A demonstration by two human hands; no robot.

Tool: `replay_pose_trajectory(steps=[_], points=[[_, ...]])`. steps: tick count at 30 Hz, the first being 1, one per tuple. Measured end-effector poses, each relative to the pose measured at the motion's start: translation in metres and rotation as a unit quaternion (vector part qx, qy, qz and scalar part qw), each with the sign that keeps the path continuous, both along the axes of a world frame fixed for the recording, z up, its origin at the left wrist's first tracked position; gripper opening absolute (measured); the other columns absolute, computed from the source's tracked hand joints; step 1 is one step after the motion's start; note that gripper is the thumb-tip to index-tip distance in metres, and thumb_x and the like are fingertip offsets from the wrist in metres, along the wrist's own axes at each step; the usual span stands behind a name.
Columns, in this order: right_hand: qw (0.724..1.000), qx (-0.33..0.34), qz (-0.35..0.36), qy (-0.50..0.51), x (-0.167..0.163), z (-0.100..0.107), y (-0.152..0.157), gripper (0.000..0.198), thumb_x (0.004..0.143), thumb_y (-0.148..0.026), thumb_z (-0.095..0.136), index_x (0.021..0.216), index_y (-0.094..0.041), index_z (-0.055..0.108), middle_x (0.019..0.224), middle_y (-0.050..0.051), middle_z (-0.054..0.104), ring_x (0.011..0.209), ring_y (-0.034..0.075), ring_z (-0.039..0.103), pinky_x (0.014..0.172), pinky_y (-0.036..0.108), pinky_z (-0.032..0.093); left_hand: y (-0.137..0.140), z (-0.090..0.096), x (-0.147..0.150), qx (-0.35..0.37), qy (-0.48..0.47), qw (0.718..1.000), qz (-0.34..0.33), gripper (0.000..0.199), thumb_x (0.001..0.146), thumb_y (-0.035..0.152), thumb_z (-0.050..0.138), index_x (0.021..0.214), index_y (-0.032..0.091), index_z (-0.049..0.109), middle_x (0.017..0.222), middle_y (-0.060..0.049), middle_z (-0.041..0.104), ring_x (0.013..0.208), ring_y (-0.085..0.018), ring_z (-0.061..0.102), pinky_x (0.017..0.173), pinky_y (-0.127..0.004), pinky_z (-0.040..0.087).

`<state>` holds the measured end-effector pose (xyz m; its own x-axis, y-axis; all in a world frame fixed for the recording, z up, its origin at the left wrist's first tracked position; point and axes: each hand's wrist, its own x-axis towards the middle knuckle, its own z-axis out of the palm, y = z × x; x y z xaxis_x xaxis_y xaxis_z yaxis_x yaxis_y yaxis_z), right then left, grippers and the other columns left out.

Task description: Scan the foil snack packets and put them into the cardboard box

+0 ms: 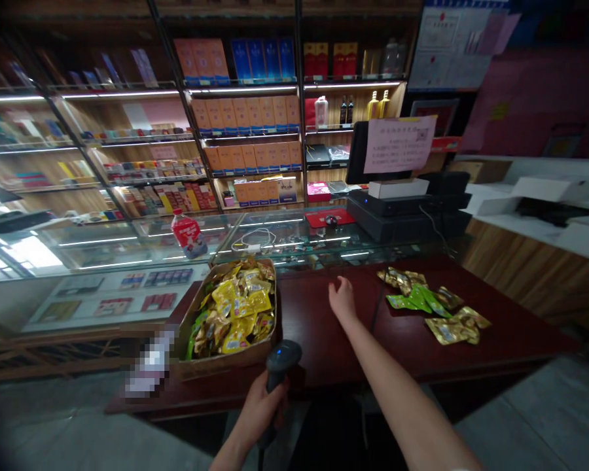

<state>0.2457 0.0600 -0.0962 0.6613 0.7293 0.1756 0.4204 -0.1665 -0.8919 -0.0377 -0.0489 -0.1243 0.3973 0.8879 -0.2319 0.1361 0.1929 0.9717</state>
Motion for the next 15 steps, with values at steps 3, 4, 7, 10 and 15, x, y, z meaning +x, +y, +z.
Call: replay_pose_trajectory(steps=[3, 4, 7, 10, 15], points=[[0.995, -0.073, -0.057, -0.038, 0.062, -0.011, -0.003, 0.063, 0.09, -0.031, 0.049, 0.143, 0.005, 0.046, 0.157, 0.031, 0.036, 0.152, 0.036, 0.023, 0.123, 0.045, 0.014, 0.002, -0.006, 0.001, -0.013, -0.001, 1.0, 0.007, 0.042, 0.077, 0.059, 0.069, 0.084, 0.021, 0.053, 0.048, 0.006, 0.056, 0.03, -0.012, 0.047, 0.032, -0.022, 0.034], [0.992, -0.091, -0.077, -0.045, 0.079, -0.013, -0.002, 0.067, 0.089, -0.031, 0.051, 0.144, 0.007, 0.045, 0.159, 0.033, 0.031, 0.154, 0.039, 0.017, 0.123, 0.048, 0.01, 0.003, -0.01, 0.0, -0.015, -0.001, 1.0, 0.005, 0.043, 0.078, 0.061, 0.068, 0.084, 0.021, 0.053, 0.047, 0.005, 0.057, 0.03, -0.012, 0.047, 0.033, -0.022, 0.034], [0.979, -0.137, -0.136, -0.065, 0.115, -0.019, 0.005, 0.073, 0.088, -0.032, 0.052, 0.148, 0.009, 0.04, 0.162, 0.035, 0.02, 0.154, 0.045, 0.01, 0.122, 0.057, 0.006, 0.009, -0.022, -0.005, -0.013, 0.0, 1.0, -0.006, 0.046, 0.078, 0.064, 0.068, 0.083, 0.021, 0.054, 0.047, 0.004, 0.058, 0.034, -0.012, 0.048, 0.037, -0.022, 0.033], [0.952, -0.209, -0.154, -0.162, 0.122, -0.03, 0.01, 0.073, 0.093, -0.037, 0.048, 0.148, 0.009, 0.04, 0.16, 0.037, 0.025, 0.152, 0.045, 0.018, 0.121, 0.06, 0.007, 0.016, -0.03, -0.009, -0.009, 0.005, 1.0, -0.007, 0.05, 0.074, 0.067, 0.072, 0.08, 0.02, 0.056, 0.047, 0.002, 0.058, 0.037, -0.012, 0.049, 0.04, -0.022, 0.032], [0.932, -0.185, -0.048, -0.307, 0.067, -0.054, -0.01, 0.066, 0.098, -0.044, 0.046, 0.151, -0.005, 0.042, 0.158, 0.022, 0.042, 0.151, 0.035, 0.028, 0.123, 0.058, 0.001, 0.009, -0.015, -0.006, -0.027, -0.013, 0.999, -0.016, 0.049, 0.077, 0.067, 0.069, 0.084, 0.021, 0.055, 0.051, 0.002, 0.06, 0.032, -0.013, 0.049, 0.035, -0.023, 0.032]])
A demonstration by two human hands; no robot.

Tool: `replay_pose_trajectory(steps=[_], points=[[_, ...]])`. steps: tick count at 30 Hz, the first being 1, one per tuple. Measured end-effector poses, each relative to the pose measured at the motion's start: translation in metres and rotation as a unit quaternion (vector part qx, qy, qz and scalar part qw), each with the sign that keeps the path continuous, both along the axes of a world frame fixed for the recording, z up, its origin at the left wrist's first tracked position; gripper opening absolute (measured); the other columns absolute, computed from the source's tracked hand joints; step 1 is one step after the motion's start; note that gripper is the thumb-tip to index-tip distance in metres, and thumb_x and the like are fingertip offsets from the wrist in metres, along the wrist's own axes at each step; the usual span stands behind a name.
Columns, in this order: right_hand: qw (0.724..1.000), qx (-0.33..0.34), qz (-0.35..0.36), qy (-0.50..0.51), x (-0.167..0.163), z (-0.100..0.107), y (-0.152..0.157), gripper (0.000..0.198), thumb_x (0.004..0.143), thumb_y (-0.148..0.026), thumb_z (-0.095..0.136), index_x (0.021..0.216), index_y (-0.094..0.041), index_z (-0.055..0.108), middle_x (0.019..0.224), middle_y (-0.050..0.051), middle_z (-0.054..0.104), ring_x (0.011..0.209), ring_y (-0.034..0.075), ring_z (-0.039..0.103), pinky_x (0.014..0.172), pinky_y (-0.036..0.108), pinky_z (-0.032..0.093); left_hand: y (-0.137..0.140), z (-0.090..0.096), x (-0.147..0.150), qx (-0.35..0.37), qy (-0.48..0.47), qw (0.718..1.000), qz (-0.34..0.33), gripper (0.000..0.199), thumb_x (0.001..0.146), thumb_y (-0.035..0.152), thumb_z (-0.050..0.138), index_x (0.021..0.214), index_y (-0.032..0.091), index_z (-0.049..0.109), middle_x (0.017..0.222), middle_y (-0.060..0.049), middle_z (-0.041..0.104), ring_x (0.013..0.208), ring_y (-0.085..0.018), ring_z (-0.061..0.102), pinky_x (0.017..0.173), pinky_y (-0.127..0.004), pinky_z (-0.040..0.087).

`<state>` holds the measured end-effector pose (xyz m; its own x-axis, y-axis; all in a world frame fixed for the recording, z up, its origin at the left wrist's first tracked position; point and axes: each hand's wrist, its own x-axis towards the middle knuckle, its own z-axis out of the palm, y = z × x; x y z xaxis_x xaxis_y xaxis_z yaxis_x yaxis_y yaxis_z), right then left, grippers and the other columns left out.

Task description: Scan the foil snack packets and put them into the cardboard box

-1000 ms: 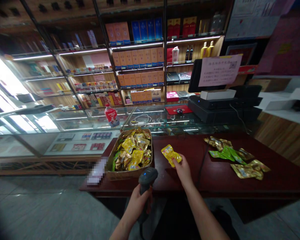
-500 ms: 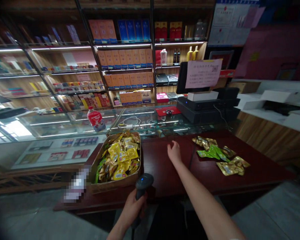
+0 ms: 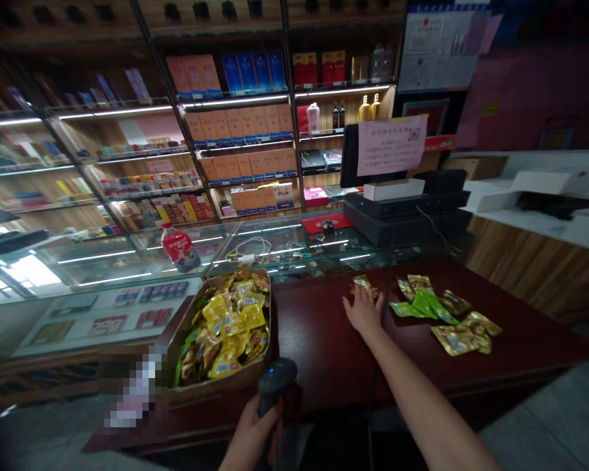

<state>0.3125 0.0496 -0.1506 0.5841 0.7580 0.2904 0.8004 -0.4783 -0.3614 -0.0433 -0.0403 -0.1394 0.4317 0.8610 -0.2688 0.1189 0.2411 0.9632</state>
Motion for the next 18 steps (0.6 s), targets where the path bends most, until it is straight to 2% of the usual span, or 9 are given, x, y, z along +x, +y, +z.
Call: replay_pose_trajectory(steps=[3, 5, 7, 9, 11, 14, 16, 18], points=[[0.991, 0.039, 0.117, -0.043, -0.051, -0.009, -0.035, 0.051, 0.102, -0.041, 0.038, 0.144, -0.014, 0.05, 0.151, 0.017, 0.053, 0.143, 0.032, 0.042, 0.12, 0.062, 0.014, -0.005, 0.013, 0.005, -0.008, -0.003, 1.0, 0.008, 0.045, 0.077, 0.062, 0.071, 0.083, 0.021, 0.053, 0.049, 0.004, 0.058, 0.03, -0.012, 0.048, 0.033, -0.022, 0.033], [0.984, 0.07, 0.161, -0.039, -0.078, -0.01, -0.059, 0.042, 0.104, -0.038, 0.037, 0.135, -0.018, 0.057, 0.143, 0.014, 0.06, 0.136, 0.029, 0.05, 0.117, 0.055, 0.027, -0.005, 0.017, 0.006, -0.008, 0.001, 1.0, 0.017, 0.044, 0.076, 0.06, 0.071, 0.083, 0.021, 0.053, 0.048, 0.005, 0.057, 0.03, -0.012, 0.047, 0.032, -0.022, 0.034], [0.979, 0.091, 0.181, -0.026, -0.096, -0.008, -0.078, 0.035, 0.104, -0.035, 0.038, 0.123, -0.021, 0.063, 0.131, 0.013, 0.067, 0.125, 0.027, 0.058, 0.109, 0.047, 0.04, -0.006, 0.019, 0.007, -0.005, 0.006, 1.0, 0.022, 0.043, 0.076, 0.059, 0.071, 0.083, 0.021, 0.053, 0.048, 0.005, 0.057, 0.029, -0.012, 0.047, 0.032, -0.022, 0.034], [0.98, 0.102, 0.169, -0.013, -0.105, -0.005, -0.088, 0.03, 0.102, -0.033, 0.041, 0.111, -0.021, 0.067, 0.124, 0.013, 0.068, 0.117, 0.026, 0.061, 0.101, 0.041, 0.046, -0.008, 0.021, 0.007, -0.001, 0.004, 1.0, 0.023, 0.043, 0.075, 0.059, 0.071, 0.084, 0.021, 0.053, 0.047, 0.006, 0.057, 0.029, -0.012, 0.048, 0.031, -0.022, 0.035], [0.988, 0.105, 0.111, -0.012, -0.109, -0.002, -0.09, 0.027, 0.099, -0.034, 0.048, 0.111, -0.02, 0.068, 0.133, 0.015, 0.063, 0.121, 0.029, 0.058, 0.102, 0.043, 0.045, -0.012, 0.026, 0.005, 0.003, -0.002, 1.0, 0.019, 0.043, 0.074, 0.059, 0.071, 0.084, 0.021, 0.053, 0.048, 0.006, 0.058, 0.029, -0.012, 0.048, 0.031, -0.022, 0.035], [0.996, 0.076, 0.033, -0.02, -0.112, 0.002, -0.085, 0.045, 0.094, -0.034, 0.053, 0.134, -0.016, 0.059, 0.151, 0.019, 0.049, 0.14, 0.036, 0.041, 0.112, 0.058, 0.034, -0.019, 0.037, 0.003, 0.006, -0.014, 1.0, 0.011, 0.041, 0.075, 0.056, 0.071, 0.084, 0.02, 0.053, 0.049, 0.005, 0.059, 0.03, -0.012, 0.049, 0.031, -0.021, 0.035], [0.998, 0.039, 0.04, -0.011, -0.113, 0.004, -0.084, 0.052, 0.095, -0.034, 0.049, 0.145, -0.017, 0.05, 0.15, 0.019, 0.051, 0.144, 0.036, 0.037, 0.115, 0.067, 0.021, -0.024, 0.044, 0.003, 0.007, -0.023, 1.0, 0.013, 0.038, 0.076, 0.052, 0.071, 0.085, 0.02, 0.053, 0.051, 0.005, 0.06, 0.03, -0.011, 0.05, 0.032, -0.02, 0.035], [0.998, 0.018, 0.054, 0.006, -0.113, 0.005, -0.086, 0.053, 0.096, -0.035, 0.046, 0.147, -0.021, 0.048, 0.14, 0.017, 0.059, 0.137, 0.034, 0.045, 0.115, 0.071, 0.014, -0.028, 0.051, 0.003, 0.011, -0.027, 0.999, 0.02, 0.032, 0.078, 0.046, 0.071, 0.085, 0.02, 0.053, 0.052, 0.004, 0.06, 0.031, -0.01, 0.05, 0.033, -0.02, 0.036]])
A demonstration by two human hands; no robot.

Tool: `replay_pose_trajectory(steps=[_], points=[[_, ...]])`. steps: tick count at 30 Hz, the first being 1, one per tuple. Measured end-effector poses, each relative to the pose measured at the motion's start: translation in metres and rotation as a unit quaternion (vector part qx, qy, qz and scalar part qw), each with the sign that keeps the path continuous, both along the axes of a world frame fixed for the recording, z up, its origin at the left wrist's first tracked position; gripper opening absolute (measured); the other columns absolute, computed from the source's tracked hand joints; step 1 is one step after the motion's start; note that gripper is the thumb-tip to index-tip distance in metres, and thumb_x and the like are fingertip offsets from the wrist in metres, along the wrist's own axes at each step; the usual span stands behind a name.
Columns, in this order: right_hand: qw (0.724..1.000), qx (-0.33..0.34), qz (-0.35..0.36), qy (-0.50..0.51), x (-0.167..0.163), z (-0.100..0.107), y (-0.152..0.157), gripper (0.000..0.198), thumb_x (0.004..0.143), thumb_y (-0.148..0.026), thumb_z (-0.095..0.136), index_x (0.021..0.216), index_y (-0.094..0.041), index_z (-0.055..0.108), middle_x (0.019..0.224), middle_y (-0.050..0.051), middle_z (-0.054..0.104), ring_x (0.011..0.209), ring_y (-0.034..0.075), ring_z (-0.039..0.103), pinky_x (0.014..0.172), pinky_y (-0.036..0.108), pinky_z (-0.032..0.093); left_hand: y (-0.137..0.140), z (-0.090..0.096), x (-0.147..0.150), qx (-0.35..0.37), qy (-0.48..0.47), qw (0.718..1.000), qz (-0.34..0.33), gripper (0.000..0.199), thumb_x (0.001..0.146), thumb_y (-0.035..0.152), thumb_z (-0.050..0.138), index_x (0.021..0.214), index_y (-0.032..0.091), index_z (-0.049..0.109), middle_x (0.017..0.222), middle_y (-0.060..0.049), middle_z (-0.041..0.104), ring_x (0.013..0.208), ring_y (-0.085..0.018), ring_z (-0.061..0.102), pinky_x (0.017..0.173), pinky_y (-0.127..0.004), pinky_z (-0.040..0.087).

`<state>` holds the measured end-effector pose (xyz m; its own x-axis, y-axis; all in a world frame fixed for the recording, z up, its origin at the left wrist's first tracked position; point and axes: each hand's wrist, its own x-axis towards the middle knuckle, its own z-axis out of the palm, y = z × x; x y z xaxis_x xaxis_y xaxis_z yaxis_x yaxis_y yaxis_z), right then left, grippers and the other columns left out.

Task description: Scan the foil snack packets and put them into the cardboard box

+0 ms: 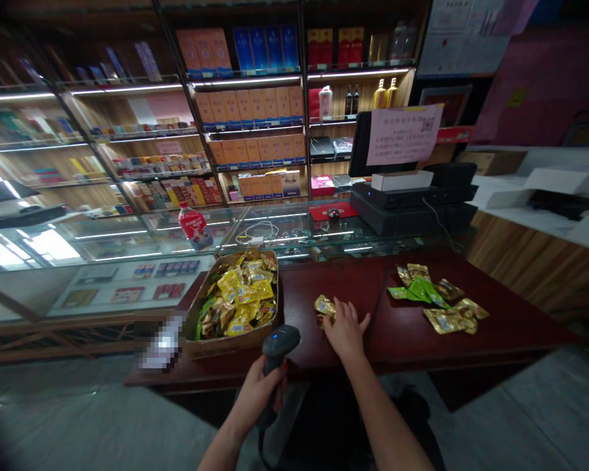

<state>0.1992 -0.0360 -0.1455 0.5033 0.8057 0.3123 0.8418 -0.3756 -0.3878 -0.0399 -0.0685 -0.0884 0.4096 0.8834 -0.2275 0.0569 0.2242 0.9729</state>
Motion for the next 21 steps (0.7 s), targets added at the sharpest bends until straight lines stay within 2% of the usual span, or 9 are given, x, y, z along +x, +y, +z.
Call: replay_pose_trajectory(steps=[3, 7, 10, 12, 15, 18, 21], points=[[1.0, 0.004, -0.014, 0.02, 0.003, -0.002, -0.005, 0.051, 0.095, -0.039, 0.047, 0.143, -0.021, 0.053, 0.131, 0.016, 0.062, 0.124, 0.032, 0.056, 0.115, 0.067, 0.018, -0.005, 0.006, 0.002, -0.003, -0.002, 1.0, 0.005, 0.026, 0.078, 0.038, 0.069, 0.086, 0.019, 0.054, 0.052, 0.004, 0.06, 0.032, -0.01, 0.049, 0.033, -0.019, 0.036], [0.998, 0.039, -0.045, 0.032, 0.006, -0.007, -0.005, 0.041, 0.092, -0.041, 0.049, 0.123, -0.019, 0.064, 0.137, 0.018, 0.057, 0.124, 0.034, 0.055, 0.112, 0.064, 0.026, -0.009, 0.009, 0.005, -0.017, -0.014, 1.0, -0.015, 0.026, 0.076, 0.036, 0.069, 0.087, 0.019, 0.053, 0.052, 0.005, 0.059, 0.031, -0.01, 0.049, 0.032, -0.019, 0.035], [0.994, 0.072, -0.055, 0.063, 0.005, -0.006, -0.006, 0.039, 0.088, -0.042, 0.052, 0.115, -0.017, 0.062, 0.123, 0.018, 0.066, 0.119, 0.036, 0.057, 0.11, 0.066, 0.026, -0.011, 0.011, 0.004, -0.018, -0.019, 0.999, -0.019, 0.024, 0.075, 0.034, 0.067, 0.085, 0.019, 0.052, 0.052, 0.005, 0.059, 0.031, -0.01, 0.049, 0.031, -0.018, 0.035], [0.99, 0.107, -0.053, 0.074, 0.005, -0.001, -0.009, 0.039, 0.086, -0.042, 0.052, 0.115, -0.017, 0.06, 0.114, 0.017, 0.07, 0.117, 0.036, 0.058, 0.111, 0.065, 0.027, -0.012, 0.011, 0.003, -0.018, -0.02, 1.0, -0.016, 0.022, 0.075, 0.033, 0.066, 0.086, 0.019, 0.051, 0.051, 0.005, 0.059, 0.032, -0.01, 0.049, 0.032, -0.018, 0.036], [0.977, 0.19, -0.028, 0.093, 0.004, 0.006, -0.019, 0.05, 0.085, -0.042, 0.05, 0.127, -0.016, 0.056, 0.121, 0.019, 0.066, 0.118, 0.035, 0.059, 0.11, 0.056, 0.035, -0.013, 0.011, 0.002, -0.021, -0.023, 0.999, -0.011, 0.022, 0.076, 0.032, 0.064, 0.087, 0.019, 0.05, 0.051, 0.005, 0.059, 0.032, -0.01, 0.049, 0.031, -0.019, 0.037], [0.953, 0.24, 0.023, 0.181, -0.003, 0.005, -0.025, 0.058, 0.081, -0.051, 0.057, 0.128, -0.017, 0.057, 0.124, 0.019, 0.065, 0.115, 0.033, 0.062, 0.101, 0.046, 0.048, -0.012, 0.011, 0.001, -0.026, -0.026, 0.999, -0.001, 0.025, 0.074, 0.034, 0.066, 0.087, 0.019, 0.05, 0.05, 0.005, 0.059, 0.03, -0.011, 0.049, 0.03, -0.019, 0.037], [0.909, 0.188, 0.077, 0.365, -0.017, -0.001, -0.024, 0.057, 0.074, -0.061, 0.065, 0.116, -0.021, 0.061, 0.106, 0.011, 0.073, 0.097, 0.031, 0.071, 0.085, 0.042, 0.057, -0.012, 0.012, 0.0, -0.024, -0.034, 0.999, 0.001, 0.027, 0.074, 0.036, 0.068, 0.086, 0.019, 0.052, 0.05, 0.004, 0.059, 0.03, -0.011, 0.05, 0.031, -0.02, 0.037]])
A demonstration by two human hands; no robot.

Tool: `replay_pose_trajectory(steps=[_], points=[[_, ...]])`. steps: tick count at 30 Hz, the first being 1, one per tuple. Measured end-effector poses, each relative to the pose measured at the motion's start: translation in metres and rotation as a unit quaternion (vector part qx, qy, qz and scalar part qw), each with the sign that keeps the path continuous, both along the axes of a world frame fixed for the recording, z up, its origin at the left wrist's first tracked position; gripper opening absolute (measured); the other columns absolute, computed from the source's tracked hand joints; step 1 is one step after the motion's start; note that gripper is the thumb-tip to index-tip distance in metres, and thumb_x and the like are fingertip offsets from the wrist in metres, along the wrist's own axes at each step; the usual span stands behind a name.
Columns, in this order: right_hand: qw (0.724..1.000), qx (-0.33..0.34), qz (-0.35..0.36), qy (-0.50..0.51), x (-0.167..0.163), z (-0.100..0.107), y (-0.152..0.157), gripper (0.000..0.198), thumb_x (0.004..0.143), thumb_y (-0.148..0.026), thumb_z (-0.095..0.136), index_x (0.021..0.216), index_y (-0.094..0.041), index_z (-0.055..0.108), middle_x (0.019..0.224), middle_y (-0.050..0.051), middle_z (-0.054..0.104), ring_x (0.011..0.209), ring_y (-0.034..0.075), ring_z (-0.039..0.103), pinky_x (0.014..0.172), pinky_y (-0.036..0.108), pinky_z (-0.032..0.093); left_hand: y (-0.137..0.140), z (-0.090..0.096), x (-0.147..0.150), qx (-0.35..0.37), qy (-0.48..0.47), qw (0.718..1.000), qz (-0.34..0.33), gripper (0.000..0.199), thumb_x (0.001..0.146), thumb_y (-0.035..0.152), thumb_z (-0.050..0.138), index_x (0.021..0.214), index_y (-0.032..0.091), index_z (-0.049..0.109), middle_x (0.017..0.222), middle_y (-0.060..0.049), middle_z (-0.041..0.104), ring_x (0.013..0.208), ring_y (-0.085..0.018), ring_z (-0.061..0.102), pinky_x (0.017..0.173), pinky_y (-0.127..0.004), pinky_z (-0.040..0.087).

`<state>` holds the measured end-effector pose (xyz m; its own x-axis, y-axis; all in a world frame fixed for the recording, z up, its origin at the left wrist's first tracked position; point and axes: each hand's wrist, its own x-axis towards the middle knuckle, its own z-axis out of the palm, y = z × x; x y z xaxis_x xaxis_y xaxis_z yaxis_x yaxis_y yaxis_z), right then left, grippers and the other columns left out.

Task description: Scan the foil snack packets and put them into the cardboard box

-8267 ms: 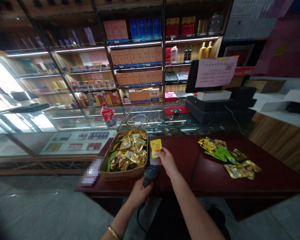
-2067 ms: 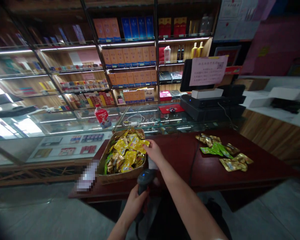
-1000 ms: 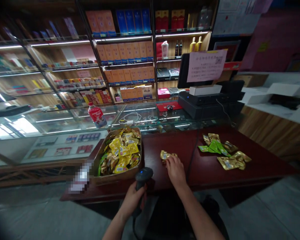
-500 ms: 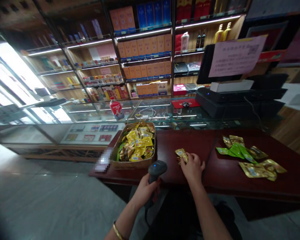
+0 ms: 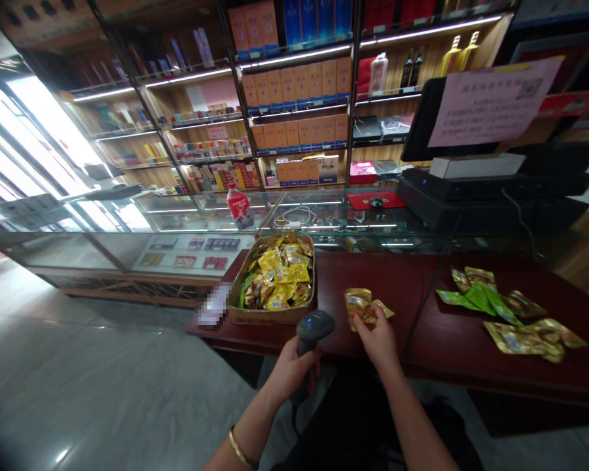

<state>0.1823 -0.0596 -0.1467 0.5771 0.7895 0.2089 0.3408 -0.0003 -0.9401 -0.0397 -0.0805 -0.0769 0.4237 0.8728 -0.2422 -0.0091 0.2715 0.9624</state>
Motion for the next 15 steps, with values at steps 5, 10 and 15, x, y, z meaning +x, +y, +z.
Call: replay_pose_trajectory(steps=[5, 10, 15], points=[[0.992, -0.063, -0.009, 0.107, -0.001, -0.009, 0.017, 0.059, 0.067, -0.061, 0.069, 0.109, -0.02, 0.063, 0.099, 0.01, 0.076, 0.092, 0.031, 0.073, 0.083, 0.041, 0.057, -0.002, 0.002, -0.003, 0.002, -0.004, 1.0, 0.003, 0.029, 0.075, 0.038, 0.07, 0.087, 0.018, 0.052, 0.05, 0.004, 0.06, 0.03, -0.011, 0.05, 0.031, -0.019, 0.036], [0.986, -0.049, -0.099, 0.123, 0.008, -0.013, 0.027, 0.069, 0.07, -0.059, 0.064, 0.124, -0.018, 0.057, 0.109, 0.013, 0.074, 0.09, 0.028, 0.074, 0.074, 0.037, 0.059, -0.005, 0.003, -0.003, -0.01, -0.01, 1.0, 0.01, 0.03, 0.074, 0.038, 0.071, 0.087, 0.019, 0.052, 0.051, 0.004, 0.06, 0.03, -0.01, 0.05, 0.031, -0.018, 0.036], [0.996, -0.046, -0.074, 0.031, -0.009, -0.019, 0.017, 0.063, 0.075, -0.055, 0.057, 0.126, -0.017, 0.061, 0.104, 0.014, 0.076, 0.092, 0.03, 0.073, 0.082, 0.042, 0.057, -0.005, 0.007, -0.003, -0.013, -0.037, 0.999, 0.019, 0.039, 0.074, 0.039, 0.072, 0.099, 0.019, 0.051, 0.052, 0.006, 0.061, 0.031, -0.012, 0.051, 0.032, -0.019, 0.037]])
